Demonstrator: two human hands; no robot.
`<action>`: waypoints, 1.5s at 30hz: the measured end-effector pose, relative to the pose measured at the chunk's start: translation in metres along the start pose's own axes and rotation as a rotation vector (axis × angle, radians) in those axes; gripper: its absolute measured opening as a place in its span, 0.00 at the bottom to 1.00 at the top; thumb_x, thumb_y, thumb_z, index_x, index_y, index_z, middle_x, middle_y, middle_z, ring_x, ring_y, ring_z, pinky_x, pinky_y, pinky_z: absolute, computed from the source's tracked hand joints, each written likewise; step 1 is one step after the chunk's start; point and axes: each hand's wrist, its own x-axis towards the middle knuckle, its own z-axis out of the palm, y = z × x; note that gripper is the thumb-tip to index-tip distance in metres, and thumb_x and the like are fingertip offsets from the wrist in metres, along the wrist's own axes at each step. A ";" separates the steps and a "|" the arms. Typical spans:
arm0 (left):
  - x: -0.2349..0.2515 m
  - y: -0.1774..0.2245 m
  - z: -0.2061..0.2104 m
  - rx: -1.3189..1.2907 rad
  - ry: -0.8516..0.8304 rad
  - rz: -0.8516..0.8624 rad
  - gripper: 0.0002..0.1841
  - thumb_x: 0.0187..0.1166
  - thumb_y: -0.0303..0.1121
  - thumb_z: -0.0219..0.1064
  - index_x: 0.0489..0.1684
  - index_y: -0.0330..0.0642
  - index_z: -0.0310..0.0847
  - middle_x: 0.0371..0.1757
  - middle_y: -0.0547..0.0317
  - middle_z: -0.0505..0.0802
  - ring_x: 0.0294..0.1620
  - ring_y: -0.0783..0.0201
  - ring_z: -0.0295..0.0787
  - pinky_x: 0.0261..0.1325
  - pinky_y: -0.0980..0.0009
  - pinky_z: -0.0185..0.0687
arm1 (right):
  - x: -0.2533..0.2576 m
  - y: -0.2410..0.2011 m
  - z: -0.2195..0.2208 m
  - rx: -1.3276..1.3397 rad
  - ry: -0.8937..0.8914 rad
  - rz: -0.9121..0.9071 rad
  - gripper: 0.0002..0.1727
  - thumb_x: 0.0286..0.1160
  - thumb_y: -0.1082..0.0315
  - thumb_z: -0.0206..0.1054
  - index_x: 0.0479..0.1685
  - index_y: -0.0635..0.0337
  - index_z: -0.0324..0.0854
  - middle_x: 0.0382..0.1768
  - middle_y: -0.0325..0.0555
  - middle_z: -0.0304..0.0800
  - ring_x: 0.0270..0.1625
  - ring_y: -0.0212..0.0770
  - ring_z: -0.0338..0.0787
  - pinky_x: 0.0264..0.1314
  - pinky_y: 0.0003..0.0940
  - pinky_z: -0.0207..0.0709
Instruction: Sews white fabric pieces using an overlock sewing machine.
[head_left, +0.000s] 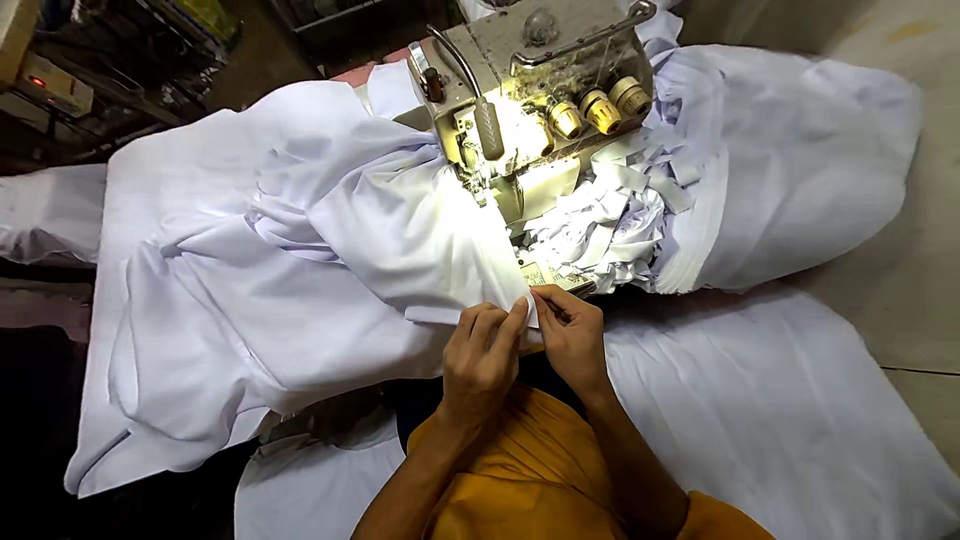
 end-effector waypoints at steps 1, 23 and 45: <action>0.004 -0.002 0.001 0.012 0.004 -0.008 0.09 0.75 0.26 0.72 0.48 0.39 0.95 0.39 0.50 0.93 0.46 0.58 0.90 0.53 0.72 0.85 | 0.004 -0.001 0.001 0.002 0.005 -0.005 0.09 0.81 0.73 0.65 0.43 0.66 0.90 0.34 0.38 0.95 0.35 0.17 0.89 0.41 0.11 0.82; 0.060 -0.025 -0.011 0.228 -0.148 0.093 0.11 0.79 0.26 0.68 0.55 0.37 0.92 0.44 0.49 0.89 0.50 0.54 0.86 0.51 0.69 0.83 | 0.063 -0.009 -0.004 0.180 -0.239 0.166 0.08 0.84 0.66 0.66 0.49 0.58 0.89 0.25 0.38 0.89 0.22 0.29 0.83 0.25 0.24 0.78; 0.022 -0.131 -0.121 0.200 -0.156 -0.208 0.14 0.86 0.35 0.64 0.42 0.32 0.90 0.39 0.47 0.92 0.39 0.61 0.90 0.46 0.65 0.85 | 0.080 -0.026 -0.007 0.041 -0.223 0.175 0.09 0.80 0.59 0.72 0.40 0.54 0.91 0.20 0.36 0.90 0.16 0.26 0.80 0.17 0.22 0.71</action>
